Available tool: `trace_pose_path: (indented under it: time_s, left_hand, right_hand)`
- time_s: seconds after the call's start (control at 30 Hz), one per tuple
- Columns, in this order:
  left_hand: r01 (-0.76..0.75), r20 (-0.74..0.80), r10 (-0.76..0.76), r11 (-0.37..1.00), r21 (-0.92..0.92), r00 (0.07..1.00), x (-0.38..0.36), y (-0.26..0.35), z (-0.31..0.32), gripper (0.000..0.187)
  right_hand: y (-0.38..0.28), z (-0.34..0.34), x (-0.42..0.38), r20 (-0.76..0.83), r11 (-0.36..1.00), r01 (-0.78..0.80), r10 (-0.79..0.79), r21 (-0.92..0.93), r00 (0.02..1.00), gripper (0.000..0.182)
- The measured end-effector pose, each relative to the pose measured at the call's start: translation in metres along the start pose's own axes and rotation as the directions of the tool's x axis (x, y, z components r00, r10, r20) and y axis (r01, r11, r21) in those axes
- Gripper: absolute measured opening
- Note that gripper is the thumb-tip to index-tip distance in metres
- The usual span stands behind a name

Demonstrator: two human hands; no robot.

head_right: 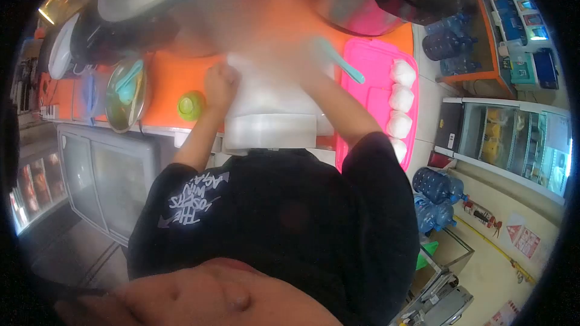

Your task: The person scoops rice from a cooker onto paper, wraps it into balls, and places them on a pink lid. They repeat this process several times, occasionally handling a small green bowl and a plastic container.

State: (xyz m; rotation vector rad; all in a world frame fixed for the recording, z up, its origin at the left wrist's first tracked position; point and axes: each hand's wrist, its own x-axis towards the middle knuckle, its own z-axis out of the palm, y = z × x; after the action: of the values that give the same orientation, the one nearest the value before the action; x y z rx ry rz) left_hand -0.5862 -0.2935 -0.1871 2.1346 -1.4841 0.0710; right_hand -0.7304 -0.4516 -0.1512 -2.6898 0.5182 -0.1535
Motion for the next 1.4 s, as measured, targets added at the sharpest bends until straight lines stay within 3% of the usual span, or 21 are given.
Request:
trace_pose_path:
  time_s: [0.03,0.1,0.17,0.2,0.33,0.37,0.4,0.43,0.47,0.53,0.57,0.63,0.77,0.9,1.0,1.07,1.1,1.17,1.23,1.3,1.4]
  left_hand:
    - [0.002,0.005,-0.002,1.0,0.009,1.0,-0.006,0.003,-0.009,0.009]
    - [-0.046,0.276,0.058,0.998,-0.051,0.959,-0.02,0.012,-0.023,0.007]
    - [-0.392,0.187,0.48,0.843,-0.368,0.857,-0.055,0.028,-0.02,0.02]
    - [-0.39,0.184,0.477,0.845,-0.367,0.86,-0.062,0.037,-0.02,0.02]
    - [-0.495,0.085,0.51,0.855,-0.155,0.856,-0.066,0.042,-0.017,0.03]
    - [-0.501,0.093,0.516,0.853,-0.145,0.851,-0.064,0.04,-0.016,0.036]
    - [-0.496,0.087,0.51,0.856,-0.147,0.855,-0.058,0.037,-0.018,0.036]
    - [-0.26,0.532,0.323,0.946,-0.191,0.783,-0.05,0.031,-0.027,0.038]
    - [-0.028,0.862,0.112,0.993,-0.112,0.494,-0.044,0.022,-0.033,0.04]
    - [0.32,0.645,-0.171,0.94,-0.12,0.744,-0.058,-0.004,-0.034,0.038]
    - [0.311,0.648,-0.167,0.943,-0.114,0.743,-0.061,-0.008,-0.035,0.038]
    - [-0.132,-0.078,0.119,0.974,-0.184,0.99,-0.052,0.0,-0.064,0.031]
    - [-0.199,0.355,0.337,0.907,-0.372,0.872,-0.036,0.031,-0.04,0.036]
    - [-0.297,0.468,0.337,0.941,-0.16,0.817,-0.043,-0.017,0.003,0.042]
    - [-0.364,0.368,0.464,0.878,-0.309,0.806,-0.051,-0.041,0.02,0.039]
    - [0.185,0.613,-0.009,0.956,-0.226,0.79,-0.023,-0.014,-0.004,0.033]
    - [0.176,0.617,-0.003,0.959,-0.221,0.787,-0.013,-0.009,-0.003,0.033]
    - [-0.234,0.206,0.247,0.969,-0.083,0.947,0.009,-0.003,0.002,0.03]
    - [-0.243,0.459,0.261,0.965,-0.1,0.849,0.025,0.0,-0.001,0.028]
    - [-0.248,0.675,0.259,0.962,-0.115,0.691,0.02,0.001,0.0,0.025]
    - [-0.17,0.535,0.188,0.982,-0.082,0.824,-0.036,0.003,0.016,0.019]
  right_hand:
    - [-0.01,-0.015,0.006,0.435,0.996,-0.038,0.068,-0.078,0.898,0.044]
    - [0.009,-0.006,0.015,0.43,0.99,0.135,-0.14,0.041,0.892,0.04]
    - [-0.003,-0.022,0.027,0.739,0.996,-0.008,-0.064,0.093,0.671,0.033]
    - [0.022,0.006,0.02,0.531,0.929,0.072,-0.27,0.364,0.803,0.027]
    - [0.017,0.056,-0.009,0.376,0.953,0.034,-0.152,0.303,0.914,0.025]
    - [-0.017,0.061,-0.034,0.366,0.726,-0.302,0.074,0.618,0.928,0.036]
    - [-0.045,0.064,-0.058,0.13,0.979,-0.051,0.025,0.197,0.991,0.046]
    - [-0.064,0.06,-0.072,0.075,0.975,-0.061,0.046,0.212,0.996,0.048]
    - [-0.071,0.068,-0.082,0.009,0.99,-0.028,0.027,0.137,1.0,0.048]
    - [-0.07,0.079,-0.087,-0.065,0.998,-0.003,0.007,0.064,0.998,0.048]
    - [-0.067,0.082,-0.087,-0.108,1.0,0.024,-0.022,0.012,0.994,0.049]
    - [-0.073,0.078,-0.089,-0.153,0.999,0.036,-0.04,-0.029,0.987,0.049]
    - [-0.075,0.065,-0.091,0.049,0.995,-0.065,0.068,-0.074,0.996,0.05]
    - [-0.028,0.077,-0.138,-0.186,0.981,-0.12,0.147,0.152,0.971,0.032]
    - [0.01,0.102,-0.141,0.06,0.952,-0.252,0.245,0.176,0.968,0.03]
    - [0.013,0.099,-0.113,0.126,0.834,-0.514,0.499,0.201,0.858,0.029]
    - [0.0,0.078,-0.093,0.073,0.764,-0.591,0.595,0.259,0.801,0.028]
    - [-0.024,0.025,-0.071,-0.198,0.899,-0.437,0.426,-0.01,0.883,0.026]
    - [0.005,0.026,-0.069,-0.247,0.952,-0.248,0.2,-0.181,0.948,0.019]
    - [0.025,0.059,-0.074,0.145,0.999,-0.017,0.021,-0.032,0.989,0.012]
    - [-0.016,0.104,-0.106,-0.302,0.971,-0.231,0.239,0.062,0.923,0.013]
